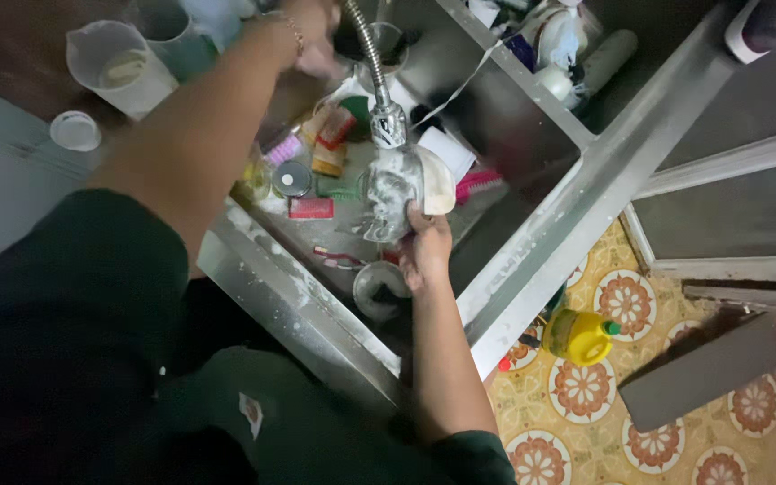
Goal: The person cleans a cap in a sink using a brush and water. They apply soap, scrub the inside and outside of the hat with the brush, and then rinse it under the faucet.
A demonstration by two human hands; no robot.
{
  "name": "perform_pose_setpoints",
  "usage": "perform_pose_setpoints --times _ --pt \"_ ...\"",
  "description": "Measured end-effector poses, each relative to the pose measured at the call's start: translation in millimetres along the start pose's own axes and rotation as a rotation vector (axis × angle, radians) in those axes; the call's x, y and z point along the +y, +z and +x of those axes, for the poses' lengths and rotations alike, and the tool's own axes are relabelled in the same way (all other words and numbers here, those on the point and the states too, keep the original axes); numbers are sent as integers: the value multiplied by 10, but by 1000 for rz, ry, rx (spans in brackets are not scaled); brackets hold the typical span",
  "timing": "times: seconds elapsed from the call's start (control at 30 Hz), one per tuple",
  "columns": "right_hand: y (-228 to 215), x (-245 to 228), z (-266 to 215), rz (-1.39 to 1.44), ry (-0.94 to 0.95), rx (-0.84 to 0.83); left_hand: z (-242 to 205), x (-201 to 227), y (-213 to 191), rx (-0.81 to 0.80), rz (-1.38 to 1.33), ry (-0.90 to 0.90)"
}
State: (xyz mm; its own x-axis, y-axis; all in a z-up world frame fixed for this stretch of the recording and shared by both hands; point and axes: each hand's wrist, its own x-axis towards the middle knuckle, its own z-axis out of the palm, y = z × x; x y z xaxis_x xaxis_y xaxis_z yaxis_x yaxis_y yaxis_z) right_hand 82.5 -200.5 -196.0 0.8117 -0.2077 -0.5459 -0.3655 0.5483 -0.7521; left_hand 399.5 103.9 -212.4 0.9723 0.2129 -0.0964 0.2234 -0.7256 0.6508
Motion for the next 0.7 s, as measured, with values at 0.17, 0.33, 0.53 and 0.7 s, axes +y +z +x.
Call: perform_pose_setpoints --times 0.17,0.33,0.53,0.7 --pt "-35 38 -56 38 -12 28 -1047 4 951 5 -213 147" --pt "-266 338 241 -17 2 15 -2212 -107 1292 -55 -725 -296" --pt "-403 405 420 152 30 38 -2967 -499 1216 -424 -830 -933" --pt "-424 419 371 148 1 62 -3161 -199 1143 -301 -1503 -1107"
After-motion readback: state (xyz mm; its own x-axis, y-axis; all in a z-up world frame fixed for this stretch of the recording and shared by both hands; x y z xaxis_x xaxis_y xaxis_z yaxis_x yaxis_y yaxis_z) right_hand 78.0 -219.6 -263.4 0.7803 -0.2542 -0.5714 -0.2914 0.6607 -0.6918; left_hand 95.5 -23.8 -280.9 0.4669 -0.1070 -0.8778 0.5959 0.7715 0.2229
